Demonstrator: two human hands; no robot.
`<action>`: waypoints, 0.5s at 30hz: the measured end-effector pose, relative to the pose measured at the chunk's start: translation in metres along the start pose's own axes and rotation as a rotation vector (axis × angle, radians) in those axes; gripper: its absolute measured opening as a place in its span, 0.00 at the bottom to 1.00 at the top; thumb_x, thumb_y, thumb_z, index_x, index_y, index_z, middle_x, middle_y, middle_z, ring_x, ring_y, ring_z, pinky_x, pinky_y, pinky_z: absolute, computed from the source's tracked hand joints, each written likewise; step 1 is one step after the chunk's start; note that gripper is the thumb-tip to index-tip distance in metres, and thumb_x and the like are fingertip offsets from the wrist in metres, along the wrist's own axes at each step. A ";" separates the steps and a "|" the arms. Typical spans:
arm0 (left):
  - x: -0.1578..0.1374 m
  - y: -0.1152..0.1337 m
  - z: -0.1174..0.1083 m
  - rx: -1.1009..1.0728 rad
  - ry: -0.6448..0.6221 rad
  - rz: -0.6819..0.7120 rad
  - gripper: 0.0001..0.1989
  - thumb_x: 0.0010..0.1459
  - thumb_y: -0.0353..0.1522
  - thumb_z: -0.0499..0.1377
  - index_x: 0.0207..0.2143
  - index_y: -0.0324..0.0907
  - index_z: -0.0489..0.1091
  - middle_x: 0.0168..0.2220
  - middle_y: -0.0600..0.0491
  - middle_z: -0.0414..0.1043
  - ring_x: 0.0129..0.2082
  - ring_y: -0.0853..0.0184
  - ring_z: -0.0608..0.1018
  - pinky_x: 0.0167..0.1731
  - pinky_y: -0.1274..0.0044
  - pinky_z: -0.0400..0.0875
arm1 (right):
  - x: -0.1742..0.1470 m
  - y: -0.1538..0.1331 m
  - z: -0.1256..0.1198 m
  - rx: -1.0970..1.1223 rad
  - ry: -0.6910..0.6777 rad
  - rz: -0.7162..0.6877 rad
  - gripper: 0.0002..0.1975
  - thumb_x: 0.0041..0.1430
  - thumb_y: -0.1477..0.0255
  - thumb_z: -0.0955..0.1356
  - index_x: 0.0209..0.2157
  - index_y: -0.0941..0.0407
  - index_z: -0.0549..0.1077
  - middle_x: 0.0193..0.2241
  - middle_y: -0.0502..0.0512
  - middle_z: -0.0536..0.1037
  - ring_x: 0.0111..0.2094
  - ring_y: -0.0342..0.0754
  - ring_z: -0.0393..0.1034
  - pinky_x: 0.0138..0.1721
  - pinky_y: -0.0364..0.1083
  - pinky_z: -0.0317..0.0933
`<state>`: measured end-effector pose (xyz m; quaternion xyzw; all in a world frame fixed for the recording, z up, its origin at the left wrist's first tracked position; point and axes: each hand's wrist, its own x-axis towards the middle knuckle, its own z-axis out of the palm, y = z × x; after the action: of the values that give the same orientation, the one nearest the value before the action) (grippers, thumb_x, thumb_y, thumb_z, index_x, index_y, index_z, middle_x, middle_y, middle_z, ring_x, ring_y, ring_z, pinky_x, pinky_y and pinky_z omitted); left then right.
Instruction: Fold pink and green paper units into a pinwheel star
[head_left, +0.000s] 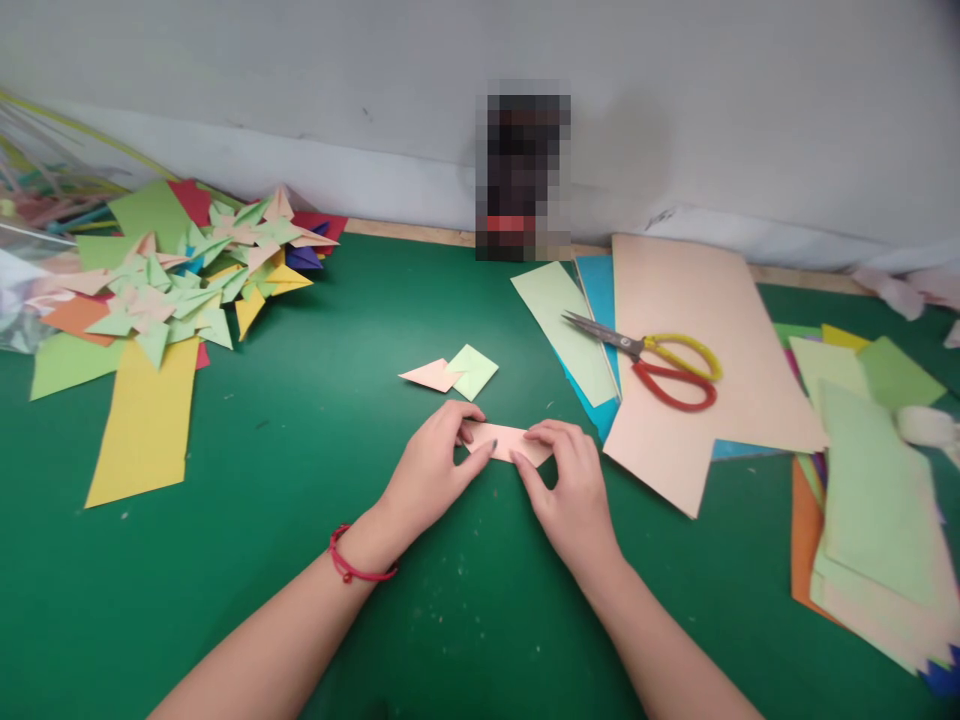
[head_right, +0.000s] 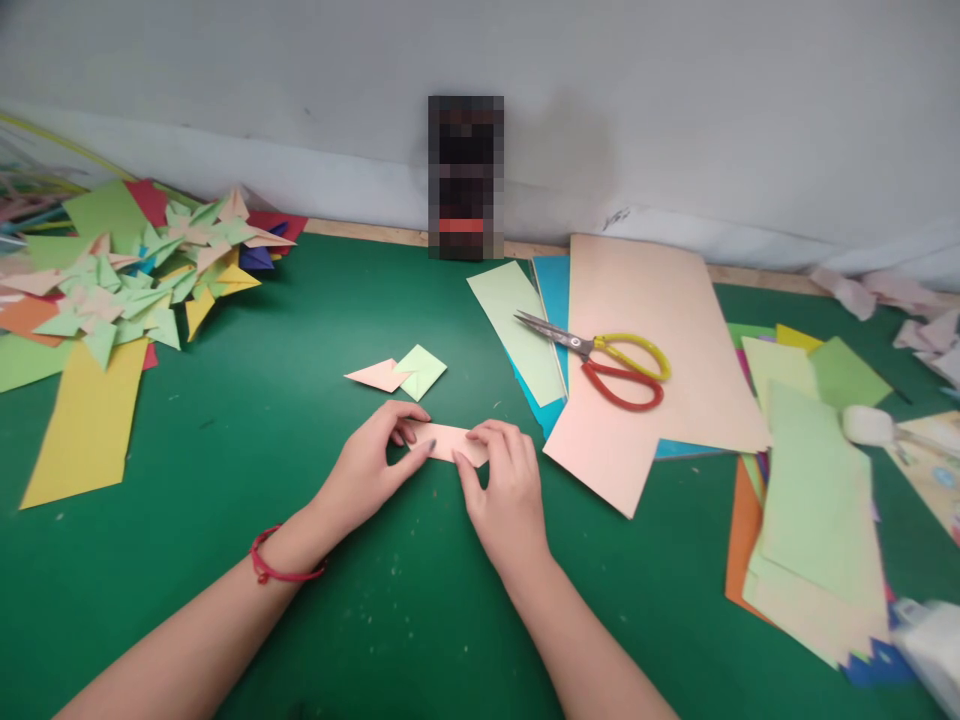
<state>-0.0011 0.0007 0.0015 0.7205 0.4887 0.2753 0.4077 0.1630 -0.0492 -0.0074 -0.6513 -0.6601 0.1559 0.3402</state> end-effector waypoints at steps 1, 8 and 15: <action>0.000 0.000 0.000 0.042 -0.017 0.037 0.11 0.54 0.30 0.56 0.41 0.42 0.63 0.36 0.52 0.67 0.34 0.67 0.70 0.36 0.74 0.66 | 0.000 0.001 0.001 -0.005 -0.002 -0.004 0.06 0.57 0.71 0.65 0.37 0.55 0.66 0.37 0.58 0.70 0.40 0.52 0.63 0.41 0.52 0.60; 0.000 0.003 -0.002 0.147 -0.062 0.104 0.11 0.53 0.27 0.57 0.40 0.42 0.63 0.36 0.53 0.66 0.34 0.68 0.68 0.36 0.75 0.66 | -0.002 0.000 0.000 -0.014 0.058 0.014 0.05 0.60 0.75 0.61 0.36 0.55 0.67 0.39 0.59 0.70 0.44 0.53 0.63 0.45 0.54 0.58; 0.001 0.000 -0.001 0.100 -0.025 0.168 0.10 0.56 0.23 0.52 0.40 0.42 0.63 0.43 0.51 0.66 0.45 0.66 0.68 0.46 0.72 0.64 | -0.003 0.001 -0.001 -0.020 0.066 0.058 0.06 0.60 0.75 0.60 0.38 0.56 0.67 0.35 0.57 0.71 0.36 0.50 0.64 0.38 0.51 0.60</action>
<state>-0.0016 0.0022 0.0019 0.7817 0.4345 0.2748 0.3529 0.1637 -0.0520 -0.0081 -0.6783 -0.6309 0.1373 0.3507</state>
